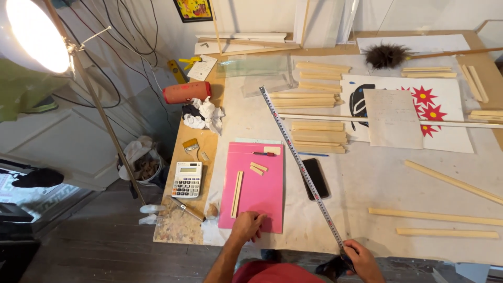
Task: The person uses a tape measure and a pencil to measure and mark several wooden strips on a workbench in a workshop.
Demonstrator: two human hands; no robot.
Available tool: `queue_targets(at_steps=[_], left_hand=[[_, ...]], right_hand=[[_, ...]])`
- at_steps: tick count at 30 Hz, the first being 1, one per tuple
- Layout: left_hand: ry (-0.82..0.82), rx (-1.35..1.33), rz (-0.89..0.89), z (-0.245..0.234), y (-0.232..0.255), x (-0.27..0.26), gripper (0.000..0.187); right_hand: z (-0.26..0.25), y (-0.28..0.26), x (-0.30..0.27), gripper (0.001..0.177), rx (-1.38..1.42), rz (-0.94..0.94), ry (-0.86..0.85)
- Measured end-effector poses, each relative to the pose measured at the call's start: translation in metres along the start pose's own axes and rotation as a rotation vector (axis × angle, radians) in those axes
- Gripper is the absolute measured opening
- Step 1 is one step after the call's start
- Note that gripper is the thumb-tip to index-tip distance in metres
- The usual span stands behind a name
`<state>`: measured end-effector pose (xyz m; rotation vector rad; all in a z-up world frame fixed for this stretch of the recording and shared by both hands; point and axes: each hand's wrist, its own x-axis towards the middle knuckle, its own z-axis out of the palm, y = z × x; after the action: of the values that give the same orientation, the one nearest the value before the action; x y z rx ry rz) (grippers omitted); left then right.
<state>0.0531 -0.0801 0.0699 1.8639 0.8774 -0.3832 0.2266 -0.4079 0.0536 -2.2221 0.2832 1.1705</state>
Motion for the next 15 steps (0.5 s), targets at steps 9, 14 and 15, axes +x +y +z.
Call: queue_targets(at_steps=[9,14,15], left_hand=[[0.004,0.014,-0.010,0.001,0.002,0.000,0.041],[-0.014,0.018,-0.002,0.002,-0.002,0.003,0.039],[-0.014,0.016,0.014,0.002,-0.003,0.004,0.039]], right_hand=[[0.019,0.012,-0.006,0.032,0.003,-0.065,0.099],[0.019,0.010,-0.009,0.032,0.070,-0.055,0.113],[0.018,0.009,-0.010,0.031,0.104,-0.050,0.105]])
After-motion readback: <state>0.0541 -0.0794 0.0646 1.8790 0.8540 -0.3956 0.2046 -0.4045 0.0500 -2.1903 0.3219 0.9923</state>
